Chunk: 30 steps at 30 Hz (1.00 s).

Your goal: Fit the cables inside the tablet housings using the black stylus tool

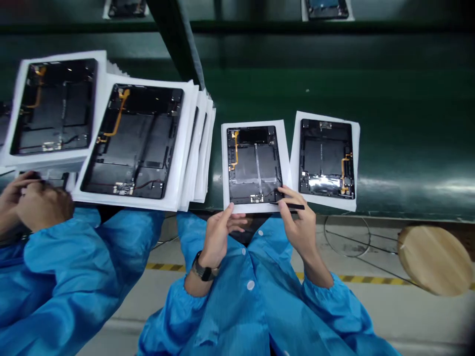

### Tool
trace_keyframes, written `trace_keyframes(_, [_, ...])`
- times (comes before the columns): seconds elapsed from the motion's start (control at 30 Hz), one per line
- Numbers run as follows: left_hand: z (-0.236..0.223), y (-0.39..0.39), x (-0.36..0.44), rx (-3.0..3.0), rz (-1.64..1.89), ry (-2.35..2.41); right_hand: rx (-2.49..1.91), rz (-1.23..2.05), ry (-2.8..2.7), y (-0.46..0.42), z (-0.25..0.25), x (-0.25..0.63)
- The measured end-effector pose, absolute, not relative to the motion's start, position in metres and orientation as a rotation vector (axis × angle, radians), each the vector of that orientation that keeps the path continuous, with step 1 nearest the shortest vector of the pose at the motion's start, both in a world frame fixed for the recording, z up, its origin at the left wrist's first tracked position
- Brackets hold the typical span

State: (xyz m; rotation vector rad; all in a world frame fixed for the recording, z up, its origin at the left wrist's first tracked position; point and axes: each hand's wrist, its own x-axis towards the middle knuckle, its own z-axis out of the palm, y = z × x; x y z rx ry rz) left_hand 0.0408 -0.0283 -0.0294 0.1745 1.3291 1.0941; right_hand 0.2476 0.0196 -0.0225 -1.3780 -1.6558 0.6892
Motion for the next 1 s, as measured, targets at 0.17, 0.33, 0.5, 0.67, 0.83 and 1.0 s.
trace_keyframes(0.17, [-0.040,-0.026,0.056,0.165,1.175,1.416,-1.408,0.665,-1.600,0.025,-0.022,0.256])
trace_keyframes(0.33, [-0.042,-0.023,0.067,0.215,1.271,1.510,-1.420,0.774,-1.608,0.027,-0.019,0.255])
trace_keyframes(0.5, [-0.042,-0.044,0.063,0.267,1.337,1.564,-1.411,0.860,-1.607,0.023,-0.012,0.265])
trace_keyframes(0.67, [-0.046,-0.072,0.043,0.196,1.312,1.491,-1.393,0.981,-1.618,0.012,-0.003,0.299])
trace_keyframes(0.83, [-0.037,-0.055,0.025,0.196,1.260,1.274,-1.489,1.498,-1.778,-0.003,-0.005,0.339])
trace_keyframes(1.0, [-0.024,-0.046,0.021,0.286,1.251,1.235,-1.636,1.626,-1.591,-0.005,-0.021,0.345])
